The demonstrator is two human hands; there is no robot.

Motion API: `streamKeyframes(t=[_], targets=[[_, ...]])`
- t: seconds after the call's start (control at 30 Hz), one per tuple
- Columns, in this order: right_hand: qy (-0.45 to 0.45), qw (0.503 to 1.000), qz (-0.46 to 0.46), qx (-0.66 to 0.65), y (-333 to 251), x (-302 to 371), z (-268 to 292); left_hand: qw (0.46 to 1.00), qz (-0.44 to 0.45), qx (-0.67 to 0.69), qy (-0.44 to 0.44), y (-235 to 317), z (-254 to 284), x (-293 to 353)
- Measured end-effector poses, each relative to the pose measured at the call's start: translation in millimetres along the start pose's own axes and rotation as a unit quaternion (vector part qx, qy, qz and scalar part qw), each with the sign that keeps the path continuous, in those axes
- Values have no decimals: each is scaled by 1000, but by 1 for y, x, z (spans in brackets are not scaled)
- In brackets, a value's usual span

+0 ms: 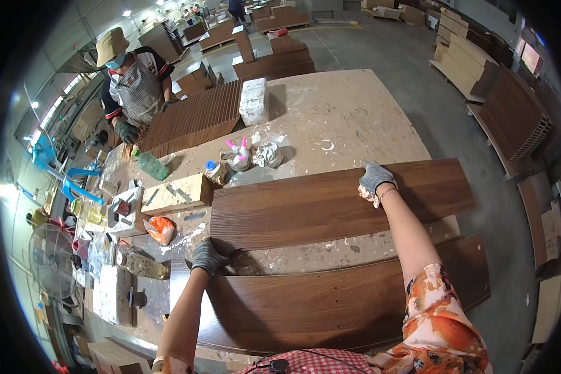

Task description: The person is wiping and applying a finish to wooden furniture panels using a cloth rag.

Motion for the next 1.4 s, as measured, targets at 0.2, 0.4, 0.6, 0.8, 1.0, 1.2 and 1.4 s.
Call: streamKeyframes(t=[0.2, 0.4, 0.6, 0.8, 1.0, 1.2, 1.4], targets=[[35, 999, 14, 32, -3, -1, -6, 1000, 11, 8, 3, 4, 3, 5], [0, 1000, -10, -17, -5, 3, -2, 1000, 0, 6, 1, 0, 5, 1], [-6, 1000, -4, -18, -7, 4, -2, 1000, -7, 9, 26, -4, 2, 3], [5, 1000, -7, 5, -2, -3, -7, 999, 27, -3, -23, -5, 1, -2], [0, 1000, 3, -20, -9, 6, -5, 999, 15, -50, -5, -1, 2, 2], [6, 987, -2, -161, 17, -13, -27, 994, 3, -107, 11, 20, 11, 7], [-12, 811, 28, -585, 36, 63, 11, 990, -100, -24, 99, 13, 44, 35]])
Point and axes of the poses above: each hand's wrist, its own x-axis away from the middle knuckle, its own z-axis out of the back of the hand, y = z × x, the point moved 2 cm from there along -x, towards the middle knuckle, and after that the axes turned 9 degrees about x, right-handed, at the moved point
